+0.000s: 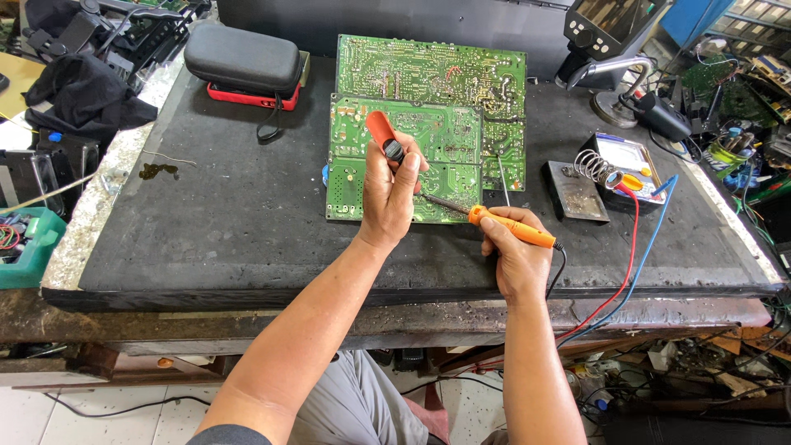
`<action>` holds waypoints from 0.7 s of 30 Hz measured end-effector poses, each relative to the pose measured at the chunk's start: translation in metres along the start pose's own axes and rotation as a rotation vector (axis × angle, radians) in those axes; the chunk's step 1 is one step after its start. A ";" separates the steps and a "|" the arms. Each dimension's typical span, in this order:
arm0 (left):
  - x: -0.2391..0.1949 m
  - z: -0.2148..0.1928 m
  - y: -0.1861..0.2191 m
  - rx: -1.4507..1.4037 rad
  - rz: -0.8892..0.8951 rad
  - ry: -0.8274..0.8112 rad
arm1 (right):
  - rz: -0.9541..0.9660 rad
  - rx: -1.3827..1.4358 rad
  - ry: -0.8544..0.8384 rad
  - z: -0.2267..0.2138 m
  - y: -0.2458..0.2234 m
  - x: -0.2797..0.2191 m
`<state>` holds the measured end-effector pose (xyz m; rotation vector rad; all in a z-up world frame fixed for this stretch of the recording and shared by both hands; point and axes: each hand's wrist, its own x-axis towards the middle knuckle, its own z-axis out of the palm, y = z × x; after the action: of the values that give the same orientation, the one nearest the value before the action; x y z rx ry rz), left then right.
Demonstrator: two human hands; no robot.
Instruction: The person uses a soldering iron and a desoldering pump to work on a green circuit board. They repeatedly apply the soldering iron to various points on the board while holding the pump nearby, occasionally using the pump to remove solder.
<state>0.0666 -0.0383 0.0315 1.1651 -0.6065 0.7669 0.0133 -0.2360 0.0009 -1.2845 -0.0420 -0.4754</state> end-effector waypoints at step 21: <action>0.002 -0.001 0.027 0.209 0.223 -0.173 | -0.100 0.080 0.139 0.002 -0.004 -0.009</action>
<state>0.0465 -0.0315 0.0481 1.3803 -0.8250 0.9415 0.0041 -0.2320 0.0029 -1.1715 -0.0081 -0.6419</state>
